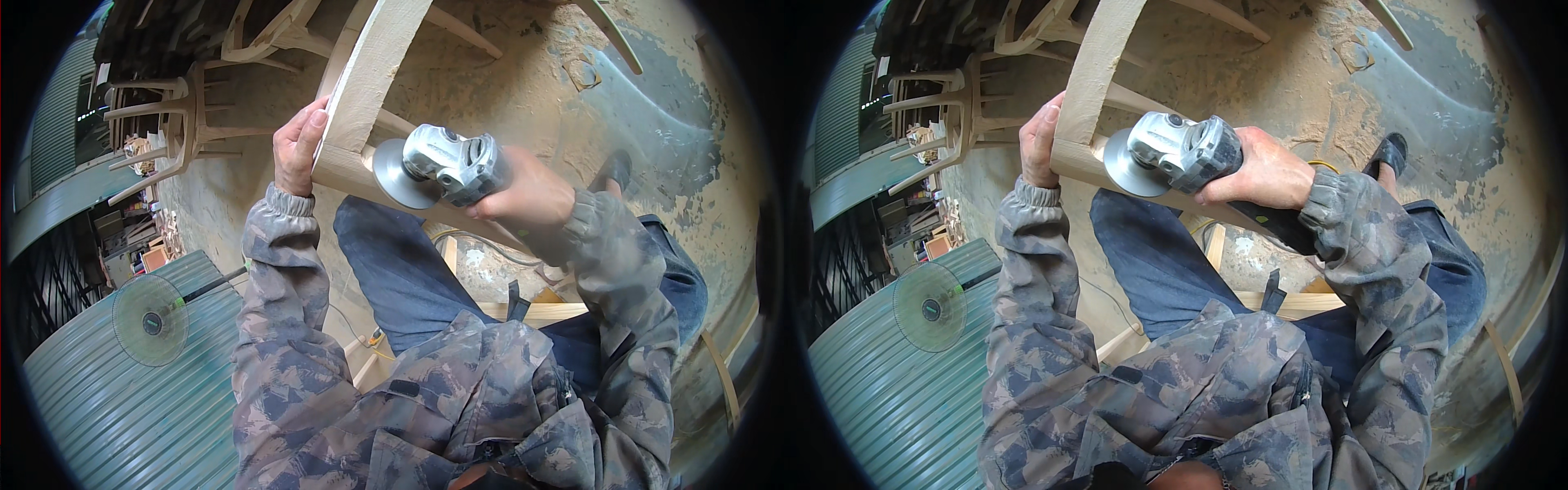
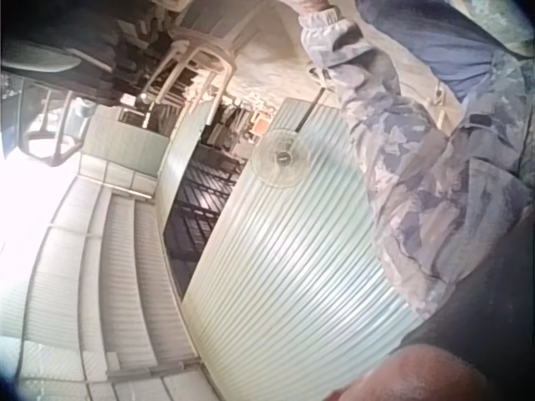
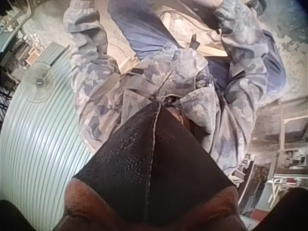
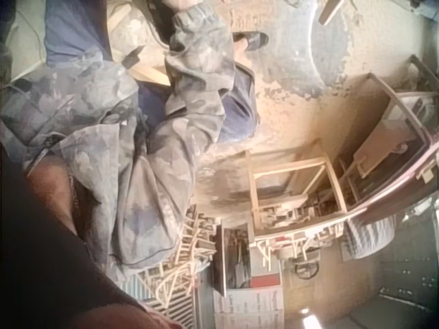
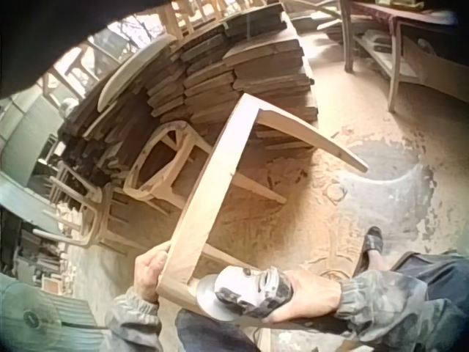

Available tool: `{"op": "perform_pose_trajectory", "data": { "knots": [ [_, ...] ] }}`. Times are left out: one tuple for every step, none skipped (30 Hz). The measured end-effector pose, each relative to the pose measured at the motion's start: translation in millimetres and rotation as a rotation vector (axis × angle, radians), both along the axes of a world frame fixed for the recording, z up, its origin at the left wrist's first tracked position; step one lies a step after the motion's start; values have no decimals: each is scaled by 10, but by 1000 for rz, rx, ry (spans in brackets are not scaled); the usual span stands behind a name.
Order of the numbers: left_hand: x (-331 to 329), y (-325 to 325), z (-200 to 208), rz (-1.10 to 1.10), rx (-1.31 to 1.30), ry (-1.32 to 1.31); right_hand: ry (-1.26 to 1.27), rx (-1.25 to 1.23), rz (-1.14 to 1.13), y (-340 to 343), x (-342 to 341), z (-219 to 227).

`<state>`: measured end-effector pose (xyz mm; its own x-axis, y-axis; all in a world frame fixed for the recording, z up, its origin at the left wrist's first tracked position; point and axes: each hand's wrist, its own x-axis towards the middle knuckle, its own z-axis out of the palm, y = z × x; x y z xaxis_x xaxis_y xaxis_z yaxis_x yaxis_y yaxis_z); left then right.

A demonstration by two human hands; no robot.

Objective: Smooth the surface of a wooden chair frame using a power sander with a sanding disc.

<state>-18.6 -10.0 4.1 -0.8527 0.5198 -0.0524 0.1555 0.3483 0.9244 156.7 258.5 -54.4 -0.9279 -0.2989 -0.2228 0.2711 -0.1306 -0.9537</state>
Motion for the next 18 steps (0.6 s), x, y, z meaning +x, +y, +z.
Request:
{"op": "perform_pose_trajectory", "data": {
  "knots": [
    [-14,-9,-5,3,-6,-8,6,-3,-8,19,23,-34],
    [-21,-18,-8,7,-12,-16,12,-7,-16,38,49,-69],
    [-8,-31,-7,4,-14,-16,4,23,-14,56,71,-105],
    [9,-13,-21,-2,-5,7,1,26,-23,70,79,-153],
    [20,6,-39,-8,3,29,-20,-13,-32,77,77,-221],
    [14,21,-58,-18,3,24,-41,-54,-41,96,70,-277],
    [-4,15,4,-16,3,16,-49,-25,-35,106,12,-202],
    [-1,-8,20,-13,1,8,-101,-94,3,110,-45,-156],
    [9,-29,30,-18,-9,2,-110,-125,22,95,-96,-123],
    [5,-15,18,-18,-13,6,-120,-152,33,104,-138,-101],
    [3,0,3,-17,-17,10,-156,-112,75,125,-184,-101],
    [4,21,-11,-17,-20,14,-129,-98,77,127,-217,-160],
    [16,29,-12,-23,-25,1,-153,-132,113,143,-247,-135],
    [27,50,-2,-32,-8,1,-178,-165,149,173,-261,-104],
    [31,69,-1,-40,11,1,-199,-135,154,199,-241,-125],
    [32,62,11,-37,9,0,-200,-136,157,218,-195,-119],
    [21,56,16,-46,-1,16,-220,-81,149,251,-117,-101],
    [12,55,15,-53,-9,33,-239,-23,142,291,-31,-92]
  ]
}}
